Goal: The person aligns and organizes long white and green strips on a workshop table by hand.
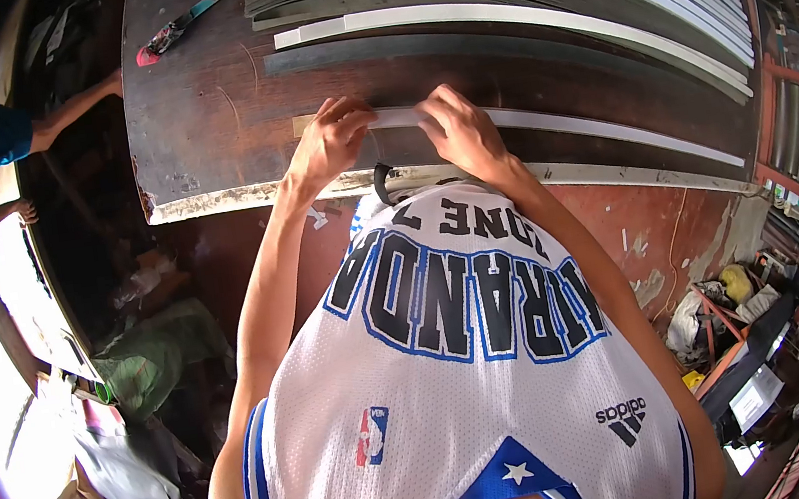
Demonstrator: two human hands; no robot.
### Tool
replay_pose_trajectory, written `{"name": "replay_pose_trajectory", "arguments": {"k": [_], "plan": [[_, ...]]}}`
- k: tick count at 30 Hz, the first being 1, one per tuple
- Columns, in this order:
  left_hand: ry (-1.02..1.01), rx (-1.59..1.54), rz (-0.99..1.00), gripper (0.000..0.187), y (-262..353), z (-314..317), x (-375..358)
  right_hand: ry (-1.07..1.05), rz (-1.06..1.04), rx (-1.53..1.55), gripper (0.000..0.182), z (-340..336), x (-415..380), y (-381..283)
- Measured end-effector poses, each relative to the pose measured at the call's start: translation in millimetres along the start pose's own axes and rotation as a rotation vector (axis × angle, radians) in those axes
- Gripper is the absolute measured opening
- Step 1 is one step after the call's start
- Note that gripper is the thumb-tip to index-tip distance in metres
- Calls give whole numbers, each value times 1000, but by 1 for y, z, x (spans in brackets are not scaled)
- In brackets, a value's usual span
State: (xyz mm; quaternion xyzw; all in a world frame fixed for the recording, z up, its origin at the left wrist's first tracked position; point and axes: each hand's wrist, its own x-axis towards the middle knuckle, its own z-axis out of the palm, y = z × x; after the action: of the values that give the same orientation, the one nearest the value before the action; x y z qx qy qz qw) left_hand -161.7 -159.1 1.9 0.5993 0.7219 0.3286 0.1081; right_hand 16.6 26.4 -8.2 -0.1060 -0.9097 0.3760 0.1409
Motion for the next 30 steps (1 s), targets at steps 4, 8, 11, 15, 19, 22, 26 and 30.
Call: {"name": "replay_pose_trajectory", "arguments": {"k": [4, 8, 11, 15, 19, 22, 26, 30], "plan": [[-2, 31, -18, 29, 2, 2, -1, 2, -8, -2, 19, -1, 0, 2], [5, 6, -50, 31, 2, 2, -2, -11, -17, -2, 20, -1, 2, 0], [12, 15, -42, 31, 2, 3, -2, -23, -21, -5, 20, -3, 5, -5], [21, 26, -44, 32, 2, 4, -1, -15, -30, -30, 20, 3, 10, -4], [24, 33, -44, 32, 1, 5, -1, -3, -38, -36, 19, 6, 10, -2], [28, 48, -38, 32, 3, 5, 1, 10, -43, -28, 19, 4, 11, -2], [16, 53, -34, 32, 5, 4, 2, 21, -70, -54, 15, 6, 10, -5], [16, 50, -27, 32, 4, 4, 2, -37, -147, -115, 12, 10, 6, -3]]}}
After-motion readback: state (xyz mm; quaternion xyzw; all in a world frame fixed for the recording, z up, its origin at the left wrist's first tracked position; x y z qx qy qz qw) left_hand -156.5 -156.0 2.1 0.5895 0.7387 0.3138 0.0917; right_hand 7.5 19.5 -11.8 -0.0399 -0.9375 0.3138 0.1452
